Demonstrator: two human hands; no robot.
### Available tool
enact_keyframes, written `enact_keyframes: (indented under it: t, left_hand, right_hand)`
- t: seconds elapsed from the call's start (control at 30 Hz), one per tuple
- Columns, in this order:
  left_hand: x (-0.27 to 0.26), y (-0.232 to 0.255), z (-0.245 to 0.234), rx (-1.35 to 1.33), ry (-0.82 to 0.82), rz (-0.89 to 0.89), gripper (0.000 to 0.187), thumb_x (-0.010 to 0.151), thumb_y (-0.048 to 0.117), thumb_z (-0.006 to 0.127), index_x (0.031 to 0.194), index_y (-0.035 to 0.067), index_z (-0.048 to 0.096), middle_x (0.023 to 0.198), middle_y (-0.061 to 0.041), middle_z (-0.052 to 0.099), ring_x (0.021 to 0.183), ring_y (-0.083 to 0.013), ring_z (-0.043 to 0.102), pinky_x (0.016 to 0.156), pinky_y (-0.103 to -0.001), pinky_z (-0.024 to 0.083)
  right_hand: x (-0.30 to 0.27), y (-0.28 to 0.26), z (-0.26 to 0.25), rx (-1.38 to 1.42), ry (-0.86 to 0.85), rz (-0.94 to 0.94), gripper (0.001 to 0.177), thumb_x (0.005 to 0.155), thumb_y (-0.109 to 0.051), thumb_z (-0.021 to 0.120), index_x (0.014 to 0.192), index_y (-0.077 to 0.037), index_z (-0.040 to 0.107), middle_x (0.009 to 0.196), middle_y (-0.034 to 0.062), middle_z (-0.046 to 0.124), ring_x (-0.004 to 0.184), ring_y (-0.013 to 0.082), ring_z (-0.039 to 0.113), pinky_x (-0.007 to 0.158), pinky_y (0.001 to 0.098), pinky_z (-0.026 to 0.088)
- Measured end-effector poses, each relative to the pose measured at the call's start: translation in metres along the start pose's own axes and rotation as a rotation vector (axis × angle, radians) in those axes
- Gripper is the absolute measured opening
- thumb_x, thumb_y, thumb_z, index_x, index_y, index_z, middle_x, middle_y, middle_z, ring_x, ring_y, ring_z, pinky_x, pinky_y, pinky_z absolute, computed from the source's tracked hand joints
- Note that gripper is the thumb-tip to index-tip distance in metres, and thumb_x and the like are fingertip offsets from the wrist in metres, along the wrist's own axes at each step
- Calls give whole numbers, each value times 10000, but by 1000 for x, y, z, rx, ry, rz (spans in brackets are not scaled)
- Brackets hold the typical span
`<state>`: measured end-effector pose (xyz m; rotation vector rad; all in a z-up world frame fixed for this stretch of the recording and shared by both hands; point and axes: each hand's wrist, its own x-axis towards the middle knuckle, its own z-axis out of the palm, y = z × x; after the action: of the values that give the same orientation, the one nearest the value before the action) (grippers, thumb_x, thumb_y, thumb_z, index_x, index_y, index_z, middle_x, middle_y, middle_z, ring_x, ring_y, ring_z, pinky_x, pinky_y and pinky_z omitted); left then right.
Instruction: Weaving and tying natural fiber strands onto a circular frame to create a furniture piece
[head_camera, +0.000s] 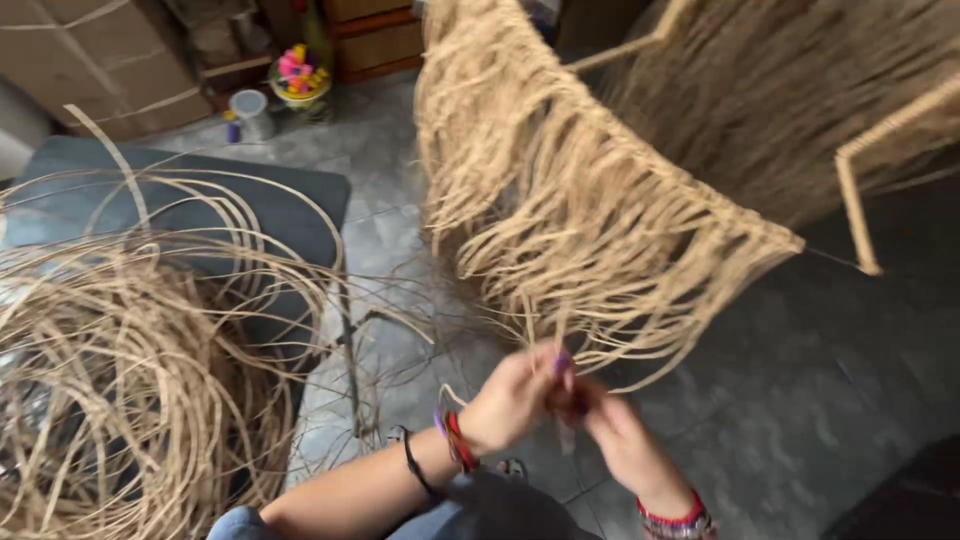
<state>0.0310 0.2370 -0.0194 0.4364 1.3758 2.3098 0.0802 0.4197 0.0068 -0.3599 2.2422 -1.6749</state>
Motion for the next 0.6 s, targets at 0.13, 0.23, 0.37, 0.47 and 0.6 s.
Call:
enact_keyframes:
  t: [0.13,0.23,0.37,0.47,0.6]
  left_hand:
    - [-24,-32,44,426,-278,21,391,1124,429,323,928,180,553,790,40,555,680,-116,506,674,-293,456]
    - [-23,-45,66,572,-388,-128,362,1142,384,349,930,193,573,763,39,602,654,-122,558,693,-298,484]
    - [-11,-48,79,354,-166,-88,338,1029,392,533,1251,137,527,1055,-24,542,766,-110,557,637,-276,488]
    - [16,-58,88,-234,49,38,307,1079,458,415,1121,164,490,865,56,402,618,-28,294,424,-203,204]
    - [24,-42,110,-122,166,-9,319,1098,443,347,1160,176,509,758,-38,529,414,-37,284,348,-178,186]
  right_hand:
    - [1,-31,-31,383,371,-18,393,1028,-122,465,1370,32,586,1251,161,665,1132,252,615,969,376,483]
    - [3,-50,-59,686,469,-99,478,1062,-202,478,1415,118,522,870,98,609,709,174,537,607,307,438]
    - [-16,-48,-76,538,630,-71,332,1091,-264,445,1072,26,605,614,-58,316,477,41,245,401,226,150]
    - [-46,-20,-68,267,585,9,212,1106,-282,426,992,-112,483,652,-4,415,506,69,334,418,215,240]
    - [-70,5,-57,131,567,35,159,1091,-251,426,1046,-105,469,629,-7,410,499,83,351,431,226,280]
